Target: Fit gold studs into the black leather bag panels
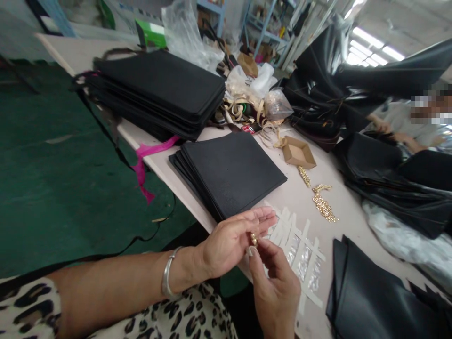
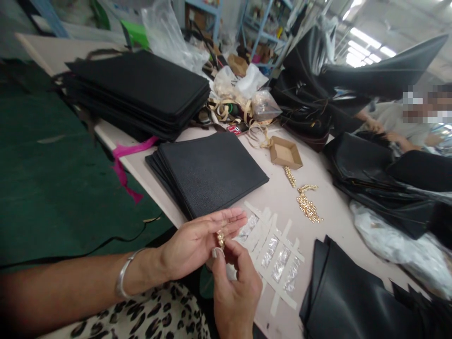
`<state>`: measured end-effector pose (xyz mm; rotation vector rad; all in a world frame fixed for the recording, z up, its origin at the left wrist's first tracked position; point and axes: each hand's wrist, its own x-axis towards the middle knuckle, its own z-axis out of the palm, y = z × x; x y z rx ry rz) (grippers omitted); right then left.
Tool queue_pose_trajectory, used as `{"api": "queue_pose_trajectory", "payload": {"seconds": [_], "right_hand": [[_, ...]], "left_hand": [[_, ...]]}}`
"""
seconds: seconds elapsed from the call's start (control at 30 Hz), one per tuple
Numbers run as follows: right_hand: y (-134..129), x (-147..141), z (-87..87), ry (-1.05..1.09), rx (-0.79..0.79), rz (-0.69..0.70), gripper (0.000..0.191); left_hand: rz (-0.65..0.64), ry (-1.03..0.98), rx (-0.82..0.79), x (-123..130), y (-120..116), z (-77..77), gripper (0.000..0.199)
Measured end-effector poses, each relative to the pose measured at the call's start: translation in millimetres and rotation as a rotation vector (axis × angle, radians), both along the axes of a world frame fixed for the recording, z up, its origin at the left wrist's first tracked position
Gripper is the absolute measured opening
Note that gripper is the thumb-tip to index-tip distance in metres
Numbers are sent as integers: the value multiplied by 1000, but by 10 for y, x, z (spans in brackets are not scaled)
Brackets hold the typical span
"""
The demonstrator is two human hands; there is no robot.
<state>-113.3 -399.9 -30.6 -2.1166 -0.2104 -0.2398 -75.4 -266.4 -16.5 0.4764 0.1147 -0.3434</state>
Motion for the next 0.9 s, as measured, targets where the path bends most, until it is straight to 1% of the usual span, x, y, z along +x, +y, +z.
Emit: {"api": "queue_pose_trajectory", "payload": {"seconds": [0.07, 0.17, 0.23, 0.27, 0.33, 0.4, 0.5, 0.7, 0.9], "right_hand": [[-45, 9, 8, -6, -9, 7, 20], [-144, 43, 106, -105, -122, 15, 17], [-218, 83, 209, -219, -212, 64, 15], [-254, 105, 259, -270, -248, 112, 16], [-321, 142, 340, -319, -306, 224, 19], [-373, 162, 381, -312, -352, 309, 22], [-419, 157, 380, -270, -375, 358, 29], [-429, 137, 337, -184, -279, 346, 29], [-405, 176, 334, -178, -245, 328, 25]], "left_hand": [[-35, -21, 99, -34, 8, -11, 34], [-131, -83, 366, -69, 80, -2, 36], [-267, -178, 547, -73, 147, 15, 36], [-353, -226, 615, -70, 177, 21, 34], [-482, -280, 699, -59, 216, 18, 27], [-512, -259, 735, -48, 221, -7, 21], [-488, -190, 727, -42, 183, -57, 19], [-477, -92, 675, -47, 120, -78, 14], [-464, -37, 646, -29, 129, -65, 18]]}}
